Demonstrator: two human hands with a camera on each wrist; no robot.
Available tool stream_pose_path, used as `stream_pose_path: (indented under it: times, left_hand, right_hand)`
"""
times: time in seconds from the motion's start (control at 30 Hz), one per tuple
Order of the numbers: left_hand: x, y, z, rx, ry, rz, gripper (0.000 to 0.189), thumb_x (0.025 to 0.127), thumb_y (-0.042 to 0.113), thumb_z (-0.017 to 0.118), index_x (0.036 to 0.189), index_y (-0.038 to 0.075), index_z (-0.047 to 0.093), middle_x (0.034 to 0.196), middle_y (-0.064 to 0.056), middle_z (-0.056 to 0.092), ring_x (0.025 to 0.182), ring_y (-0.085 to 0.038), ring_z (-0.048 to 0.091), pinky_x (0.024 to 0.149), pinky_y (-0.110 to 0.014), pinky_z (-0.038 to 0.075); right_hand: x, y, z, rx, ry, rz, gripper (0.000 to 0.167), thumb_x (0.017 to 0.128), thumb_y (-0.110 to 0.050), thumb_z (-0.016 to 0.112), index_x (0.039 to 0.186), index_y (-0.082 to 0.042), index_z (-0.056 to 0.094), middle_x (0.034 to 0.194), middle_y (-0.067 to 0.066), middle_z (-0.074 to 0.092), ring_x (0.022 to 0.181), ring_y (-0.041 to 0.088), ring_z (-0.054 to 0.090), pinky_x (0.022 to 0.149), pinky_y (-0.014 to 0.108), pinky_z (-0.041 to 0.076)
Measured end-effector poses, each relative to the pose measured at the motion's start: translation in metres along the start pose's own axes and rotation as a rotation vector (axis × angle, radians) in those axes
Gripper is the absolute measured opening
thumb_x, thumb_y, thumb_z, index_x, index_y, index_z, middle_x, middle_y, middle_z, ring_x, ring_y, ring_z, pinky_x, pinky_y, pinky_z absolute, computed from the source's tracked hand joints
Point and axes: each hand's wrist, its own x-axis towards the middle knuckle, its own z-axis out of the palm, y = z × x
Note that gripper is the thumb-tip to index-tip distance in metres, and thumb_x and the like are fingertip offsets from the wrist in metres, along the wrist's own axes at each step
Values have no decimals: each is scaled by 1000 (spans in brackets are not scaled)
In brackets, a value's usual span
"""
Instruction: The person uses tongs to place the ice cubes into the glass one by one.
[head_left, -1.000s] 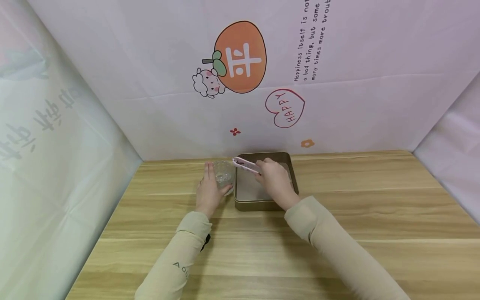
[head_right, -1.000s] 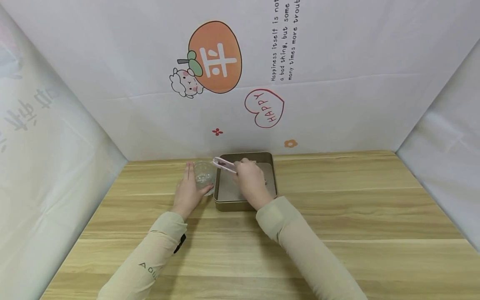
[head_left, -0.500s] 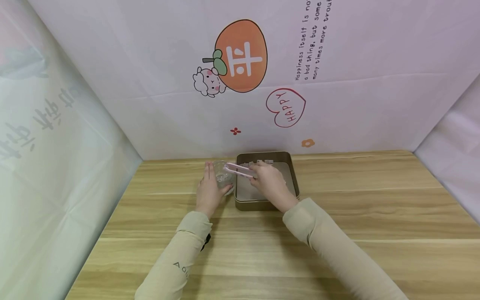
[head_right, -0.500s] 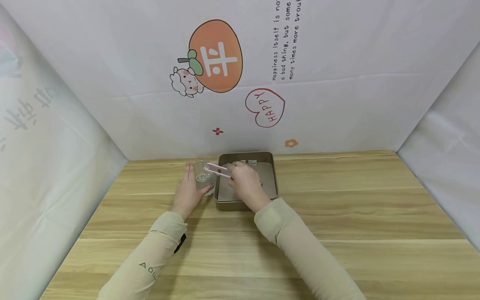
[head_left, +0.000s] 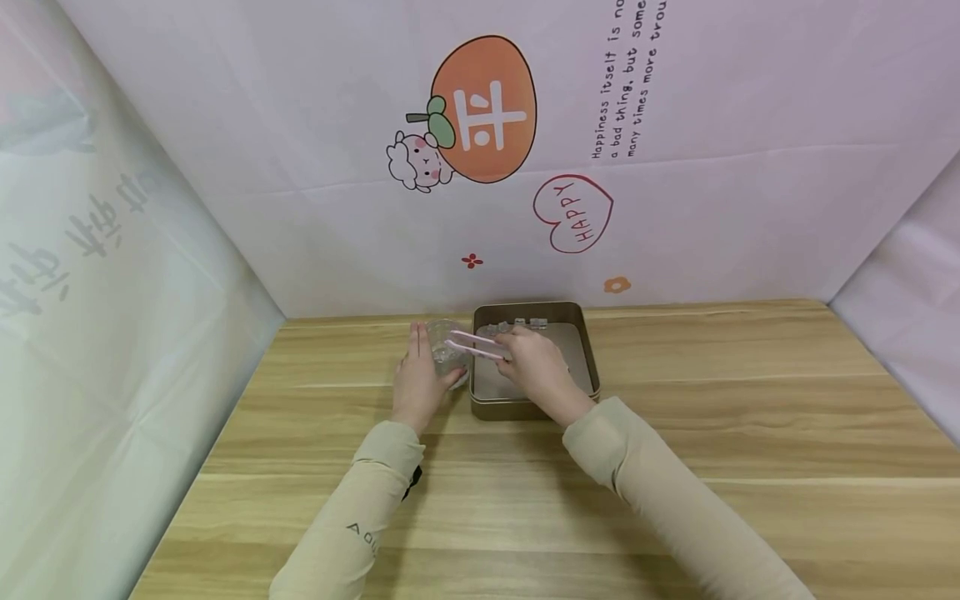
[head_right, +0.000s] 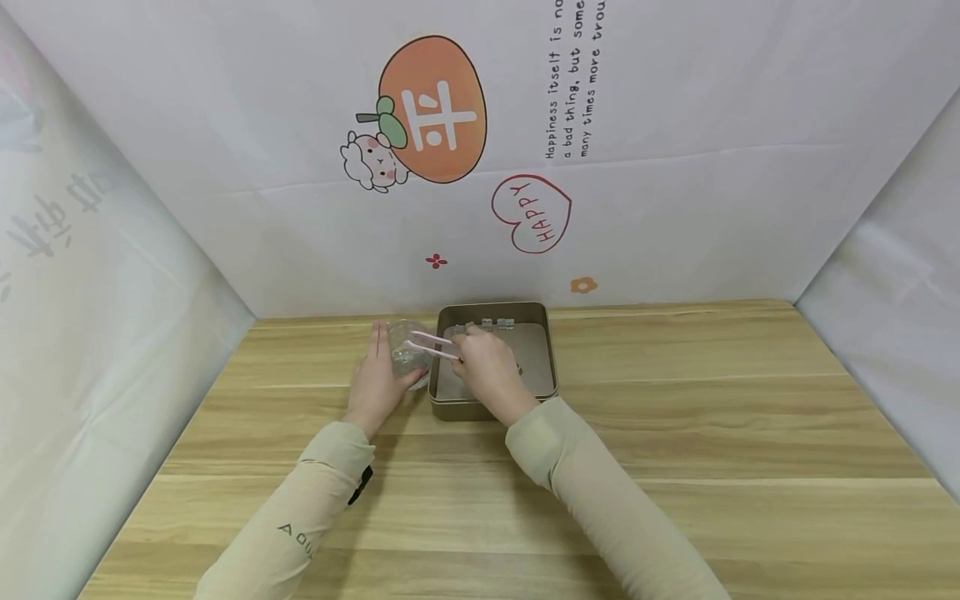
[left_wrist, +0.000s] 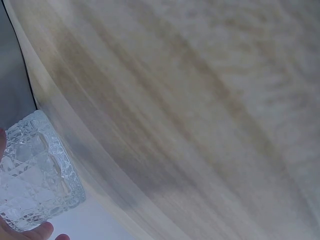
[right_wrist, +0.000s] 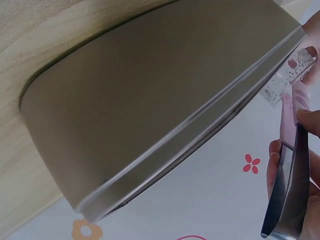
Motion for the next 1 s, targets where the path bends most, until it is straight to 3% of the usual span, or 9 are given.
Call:
stream_pose_path:
  times: [0.67, 0.83, 1.0]
  left_hand:
    - [0, 0, -1, 12, 0, 7, 106, 80, 46, 73, 152, -1, 11, 161, -17, 14, 129, -40, 49, 112, -50, 37]
    - [0, 1, -1, 6, 5, 8, 105, 80, 45, 73, 152, -1, 12, 161, -17, 14, 129, -39, 49, 112, -51, 37]
    - [0, 1, -1, 11, 6, 9, 105, 80, 45, 73, 152, -2, 12, 161, -17, 14, 128, -40, 50, 112, -50, 38]
  right_hand:
    - [1, 1, -2, 8, -4, 2, 31, 80, -14, 76, 107, -2, 71, 102, 13, 71, 83, 24, 70, 68, 35, 59]
    - [4, 4, -8, 12, 3, 32, 34, 80, -17, 76, 110, -2, 71, 109, 17, 70, 88, 29, 70, 70, 38, 60]
    - [7, 14, -14, 21, -3, 89, 34, 80, -17, 76, 110, -2, 70, 100, 15, 70, 80, 27, 68, 65, 39, 58]
